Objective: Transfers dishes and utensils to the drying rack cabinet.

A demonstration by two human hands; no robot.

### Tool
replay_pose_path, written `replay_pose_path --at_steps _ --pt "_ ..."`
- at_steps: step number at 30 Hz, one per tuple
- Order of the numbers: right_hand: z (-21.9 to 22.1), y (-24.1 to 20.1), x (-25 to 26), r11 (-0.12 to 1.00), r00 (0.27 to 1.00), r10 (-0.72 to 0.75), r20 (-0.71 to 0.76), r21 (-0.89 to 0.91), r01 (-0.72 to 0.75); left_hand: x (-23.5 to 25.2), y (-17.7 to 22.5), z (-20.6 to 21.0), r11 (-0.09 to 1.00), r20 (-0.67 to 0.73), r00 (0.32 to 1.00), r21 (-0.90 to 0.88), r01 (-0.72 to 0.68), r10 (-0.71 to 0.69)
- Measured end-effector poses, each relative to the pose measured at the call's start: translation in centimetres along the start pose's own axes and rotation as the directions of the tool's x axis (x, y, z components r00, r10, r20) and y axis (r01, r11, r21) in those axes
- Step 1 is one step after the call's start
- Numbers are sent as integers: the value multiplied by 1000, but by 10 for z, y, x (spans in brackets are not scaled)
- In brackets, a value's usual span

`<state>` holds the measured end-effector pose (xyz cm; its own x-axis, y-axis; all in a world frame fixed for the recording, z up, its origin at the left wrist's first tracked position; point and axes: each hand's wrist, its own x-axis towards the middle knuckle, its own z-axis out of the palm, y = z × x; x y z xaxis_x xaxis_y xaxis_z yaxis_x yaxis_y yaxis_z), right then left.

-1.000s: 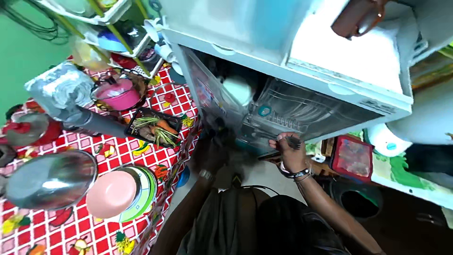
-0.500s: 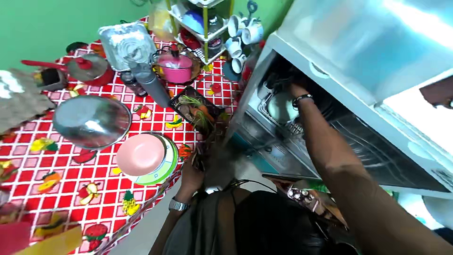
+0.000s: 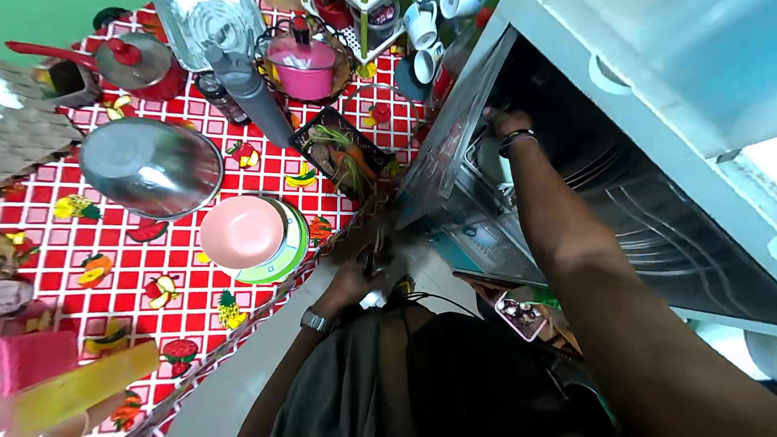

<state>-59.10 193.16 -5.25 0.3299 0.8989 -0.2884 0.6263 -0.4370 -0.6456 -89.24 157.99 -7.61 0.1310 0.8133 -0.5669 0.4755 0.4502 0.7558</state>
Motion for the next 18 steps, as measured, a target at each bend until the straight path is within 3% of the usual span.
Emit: replay_pose_path --at_steps 3,6,8,10,14,18 --pt "0 36 -66 966 979 -193 -62 164 200 2 23 2 997 84 996 -76 -25 31" --pt "-2 74 -174 904 922 -360 145 299 306 13 43 5 947 184 966 -297 -124 184" --pt "-10 96 -231 872 859 -418 295 396 288 22 63 11 937 224 955 -331 -112 193" --pt "-19 108 -266 862 834 -422 355 444 247 34 81 24 940 258 948 -328 -97 188" --pt "-31 118 -295 862 893 -373 252 449 234 48 106 59 968 361 904 -180 -175 230" --pt "-42 145 -295 856 954 -288 80 468 219 53 118 94 945 435 845 -240 -224 311"
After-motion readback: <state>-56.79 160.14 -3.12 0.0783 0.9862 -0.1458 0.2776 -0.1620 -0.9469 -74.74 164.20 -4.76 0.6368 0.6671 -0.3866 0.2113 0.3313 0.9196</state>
